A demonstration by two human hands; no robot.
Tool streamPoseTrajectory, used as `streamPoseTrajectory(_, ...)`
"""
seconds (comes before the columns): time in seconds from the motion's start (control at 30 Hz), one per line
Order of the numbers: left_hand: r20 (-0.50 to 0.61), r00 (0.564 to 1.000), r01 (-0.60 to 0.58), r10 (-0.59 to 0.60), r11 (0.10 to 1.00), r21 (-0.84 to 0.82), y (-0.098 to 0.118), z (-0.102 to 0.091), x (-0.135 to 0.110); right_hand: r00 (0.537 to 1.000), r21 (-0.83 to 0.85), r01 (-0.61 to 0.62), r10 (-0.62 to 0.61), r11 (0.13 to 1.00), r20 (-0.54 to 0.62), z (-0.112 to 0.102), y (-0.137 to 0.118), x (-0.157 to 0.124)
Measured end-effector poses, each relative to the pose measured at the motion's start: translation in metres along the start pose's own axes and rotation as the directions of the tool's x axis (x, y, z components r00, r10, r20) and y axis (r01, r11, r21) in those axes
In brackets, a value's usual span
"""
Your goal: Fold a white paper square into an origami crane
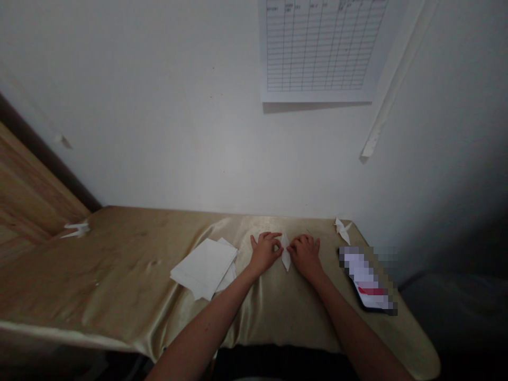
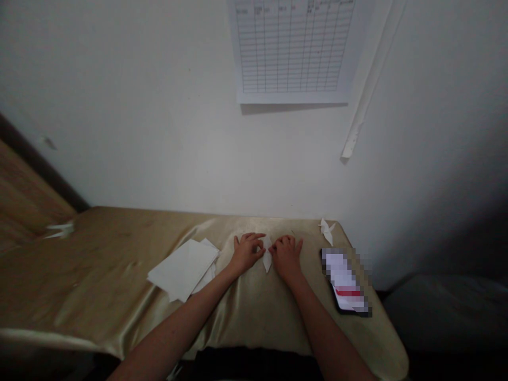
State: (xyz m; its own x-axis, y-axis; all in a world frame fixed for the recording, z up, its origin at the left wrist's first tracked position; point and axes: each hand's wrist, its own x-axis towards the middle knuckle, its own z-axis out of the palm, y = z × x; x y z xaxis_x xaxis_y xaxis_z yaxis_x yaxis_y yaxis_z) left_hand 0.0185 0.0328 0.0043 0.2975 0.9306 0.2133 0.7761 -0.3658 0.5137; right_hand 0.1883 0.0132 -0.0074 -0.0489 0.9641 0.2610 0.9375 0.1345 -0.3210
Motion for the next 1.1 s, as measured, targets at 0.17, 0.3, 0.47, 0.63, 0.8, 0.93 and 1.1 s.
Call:
streamPoseTrajectory(0.17,0.001,1.000,-0.002,0.002,1.000,0.031,0.0028,0.0005,0.0011,1.000,0.004,-0.025,0.025,1.000,-0.004,-0.0031,-0.0029,-0.0002)
streamPoseTrajectory(0.3,0.003,0.999,0.032,-0.032,0.998,0.045,0.0046,-0.0002,0.0027,0.998,0.026,-0.065,0.065,0.998,0.005,-0.0025,-0.0035,0.0005)
streamPoseTrajectory(0.47,-0.003,0.998,0.062,-0.062,0.997,0.050,0.0043,-0.0004,0.0026,0.990,0.071,-0.141,0.140,0.988,0.006,-0.0007,-0.0028,0.0014)
streamPoseTrajectory(0.63,-0.021,0.997,0.075,-0.074,0.996,0.050,0.0044,-0.0004,0.0022,0.990,0.126,-0.138,0.141,0.982,-0.018,-0.0009,0.0008,0.0008)
streamPoseTrajectory(0.8,-0.017,0.997,0.077,-0.076,0.994,0.083,0.0015,0.0014,0.0039,0.992,0.134,-0.115,0.120,0.984,-0.033,-0.0013,0.0037,0.0020)
streamPoseTrajectory(0.93,-0.013,0.997,0.078,-0.077,0.993,0.091,-0.0008,0.0035,0.0048,0.990,0.116,-0.126,0.133,0.985,-0.047,-0.0008,0.0028,0.0037)
streamPoseTrajectory(1.1,-0.045,0.997,0.069,-0.065,0.994,0.082,0.0004,0.0028,0.0040,0.987,0.129,-0.146,0.153,0.981,-0.046,-0.0003,0.0016,0.0038)
